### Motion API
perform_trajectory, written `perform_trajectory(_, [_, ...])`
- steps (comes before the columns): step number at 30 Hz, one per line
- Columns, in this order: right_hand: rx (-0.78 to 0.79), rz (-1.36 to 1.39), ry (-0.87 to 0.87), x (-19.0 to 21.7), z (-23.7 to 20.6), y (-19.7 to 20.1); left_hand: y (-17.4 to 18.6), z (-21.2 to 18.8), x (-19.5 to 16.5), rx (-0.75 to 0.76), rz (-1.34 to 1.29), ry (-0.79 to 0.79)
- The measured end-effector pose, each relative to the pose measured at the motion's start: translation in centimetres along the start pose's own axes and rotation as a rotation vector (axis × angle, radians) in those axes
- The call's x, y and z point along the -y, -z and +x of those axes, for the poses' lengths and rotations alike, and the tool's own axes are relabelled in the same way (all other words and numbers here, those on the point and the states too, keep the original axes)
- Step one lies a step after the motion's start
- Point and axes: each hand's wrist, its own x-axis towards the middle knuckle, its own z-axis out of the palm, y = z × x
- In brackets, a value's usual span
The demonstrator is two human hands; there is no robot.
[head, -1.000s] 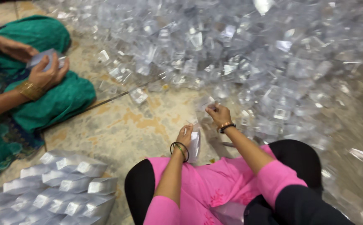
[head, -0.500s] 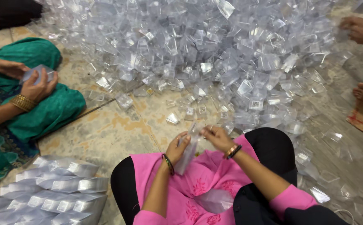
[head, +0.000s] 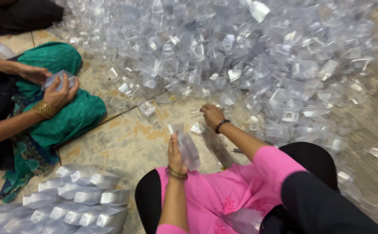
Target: The person sits cross-legged on the floor among large piles of small clear plastic cups. They pick up cups one at a time, press each into an open cup to nest it, and build up stacks, setting completed stacks aside with the growing pile of finished stacks.
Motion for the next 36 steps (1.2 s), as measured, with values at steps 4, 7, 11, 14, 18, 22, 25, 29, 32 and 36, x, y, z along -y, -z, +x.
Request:
perform_trajectory(4, [-0.027,-0.298,0.408,1.5,4.4,-4.4,1.3,2.2,1.4,-0.051,0.074,0.075])
perform_trajectory(7, [0.588,-0.284,0.030,1.8,7.2,-5.5,1.8,2.8,1.3,-0.022,0.041,0.174])
perform_trajectory(11, [0.454,0.205,-0.337,1.4,7.1,-3.7,1.2,3.0,0.8,-0.002,0.105,0.235])
perform_trajectory(14, [0.408,0.710,-0.566,0.8,3.3,0.8,0.2,2.4,1.1,0.077,0.118,0.239])
perform_trajectory(18, [0.589,0.835,-0.469,1.8,-4.4,7.4,-1.0,-0.1,1.9,0.244,0.172,0.327])
perform_trajectory(22, [0.591,0.804,-0.388,2.5,-10.8,13.7,-2.7,-5.2,1.3,0.415,0.188,0.252])
perform_trajectory(25, [0.279,0.572,-0.330,3.2,-15.1,17.5,-4.6,-9.9,-0.6,0.377,0.359,0.118])
perform_trajectory(29, [0.074,0.799,-0.122,4.2,-19.8,21.1,-7.4,-16.7,-3.6,0.293,0.912,-0.480])
perform_trajectory(32, [0.246,1.180,-0.334,5.0,-22.5,22.3,-9.6,-20.6,-5.3,0.278,1.107,-0.598])
perform_trajectory(36, [0.244,1.377,-0.391,5.7,-24.6,23.1,-11.5,-23.6,-5.9,0.278,1.265,-0.699])
